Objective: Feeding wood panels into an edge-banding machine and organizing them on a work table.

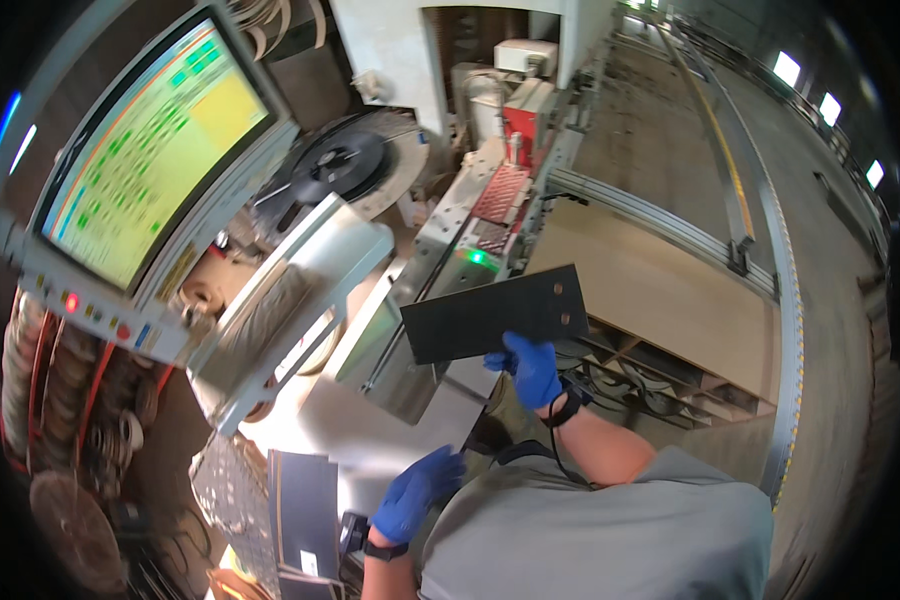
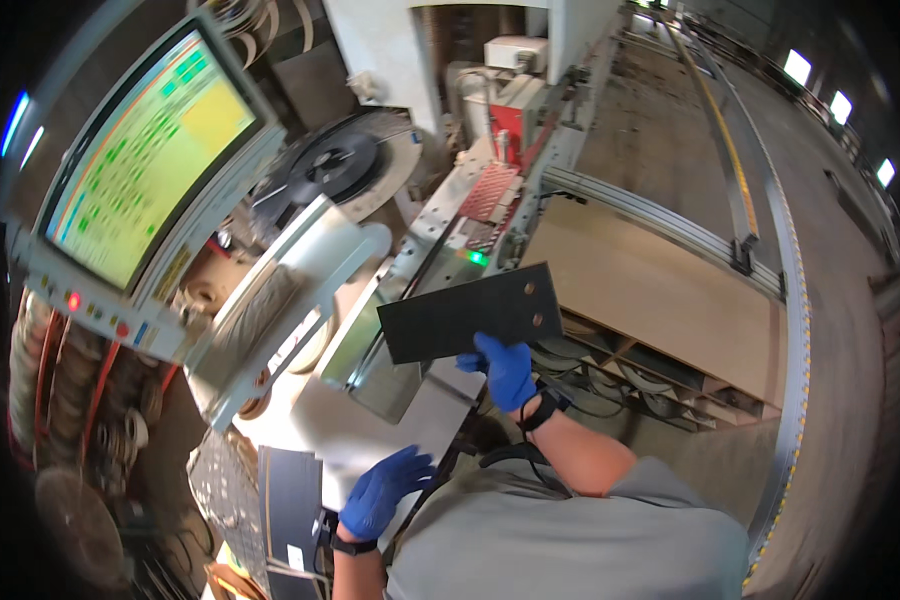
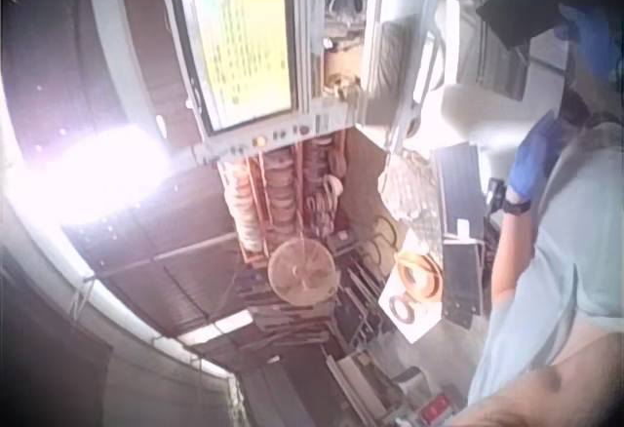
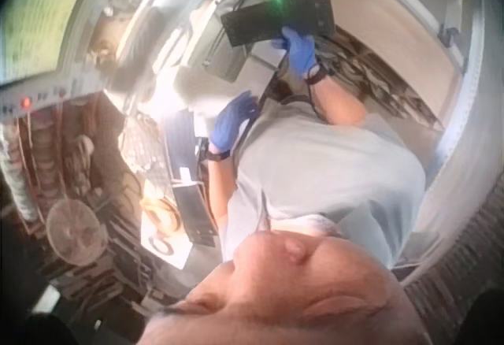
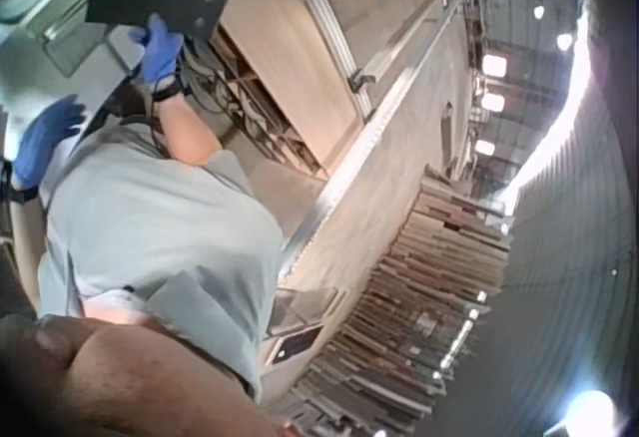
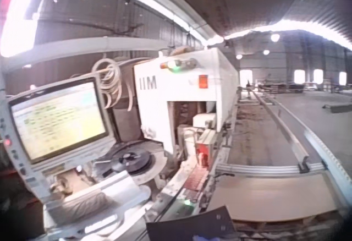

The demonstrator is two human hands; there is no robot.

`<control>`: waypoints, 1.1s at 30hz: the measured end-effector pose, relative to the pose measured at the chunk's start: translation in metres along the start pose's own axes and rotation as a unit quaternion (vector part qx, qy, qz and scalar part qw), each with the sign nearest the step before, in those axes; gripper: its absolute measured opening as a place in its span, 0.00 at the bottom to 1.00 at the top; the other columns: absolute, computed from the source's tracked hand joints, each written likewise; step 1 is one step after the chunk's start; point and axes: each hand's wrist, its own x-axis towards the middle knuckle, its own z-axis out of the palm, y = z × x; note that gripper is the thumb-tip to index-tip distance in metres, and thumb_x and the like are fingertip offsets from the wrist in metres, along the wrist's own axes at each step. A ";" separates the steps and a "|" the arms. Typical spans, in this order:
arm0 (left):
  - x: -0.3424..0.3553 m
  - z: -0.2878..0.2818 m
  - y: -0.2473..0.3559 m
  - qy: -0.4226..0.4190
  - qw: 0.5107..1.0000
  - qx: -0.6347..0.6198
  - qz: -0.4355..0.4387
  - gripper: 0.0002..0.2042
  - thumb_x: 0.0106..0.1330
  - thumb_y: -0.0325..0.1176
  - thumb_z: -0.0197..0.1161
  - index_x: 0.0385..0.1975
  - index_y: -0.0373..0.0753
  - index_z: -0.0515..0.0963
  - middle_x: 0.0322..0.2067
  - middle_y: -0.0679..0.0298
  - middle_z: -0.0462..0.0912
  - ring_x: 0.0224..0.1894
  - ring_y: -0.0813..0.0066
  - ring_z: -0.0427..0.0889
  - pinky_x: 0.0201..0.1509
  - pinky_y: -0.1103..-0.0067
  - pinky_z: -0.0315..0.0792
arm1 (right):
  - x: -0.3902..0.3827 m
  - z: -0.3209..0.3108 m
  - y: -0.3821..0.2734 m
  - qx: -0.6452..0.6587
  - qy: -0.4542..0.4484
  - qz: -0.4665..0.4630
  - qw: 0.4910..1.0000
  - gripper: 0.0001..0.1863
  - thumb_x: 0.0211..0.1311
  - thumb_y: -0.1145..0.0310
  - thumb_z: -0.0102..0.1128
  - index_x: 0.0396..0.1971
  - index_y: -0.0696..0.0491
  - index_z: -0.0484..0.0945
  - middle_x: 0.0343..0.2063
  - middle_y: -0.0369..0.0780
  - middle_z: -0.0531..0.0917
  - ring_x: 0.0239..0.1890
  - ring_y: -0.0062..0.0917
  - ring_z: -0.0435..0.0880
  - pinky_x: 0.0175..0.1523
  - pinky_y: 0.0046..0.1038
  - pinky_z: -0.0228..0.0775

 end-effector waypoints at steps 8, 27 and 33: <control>-0.138 -0.116 -0.128 0.332 0.926 -0.141 -0.116 0.21 0.77 0.34 0.39 0.66 0.36 0.64 0.64 0.54 0.67 0.68 0.61 0.63 0.74 0.66 0.54 | 0.089 -0.139 0.039 0.226 0.101 0.087 0.965 0.06 0.62 0.66 0.65 0.32 0.51 0.79 0.26 0.39 0.82 0.26 0.28 0.81 0.36 0.29 0.76; -0.128 -0.107 -0.119 0.358 0.928 0.009 -0.106 0.16 0.64 0.31 0.52 0.51 0.41 0.77 0.52 0.57 0.78 0.58 0.62 0.74 0.68 0.68 0.65 | 0.137 -0.156 0.072 0.563 -0.085 0.195 0.798 0.11 0.62 0.64 0.64 0.25 0.51 0.73 0.18 0.34 0.77 0.19 0.19 0.78 0.27 0.18 0.74; -0.131 -0.107 -0.126 0.376 0.922 -0.042 -0.083 0.16 0.73 0.33 0.45 0.57 0.37 0.70 0.54 0.56 0.75 0.56 0.62 0.73 0.65 0.69 0.66 | 0.183 -0.142 0.081 0.296 0.161 0.046 0.940 0.07 0.60 0.72 0.66 0.26 0.52 0.77 0.20 0.35 0.79 0.22 0.22 0.80 0.29 0.21 0.76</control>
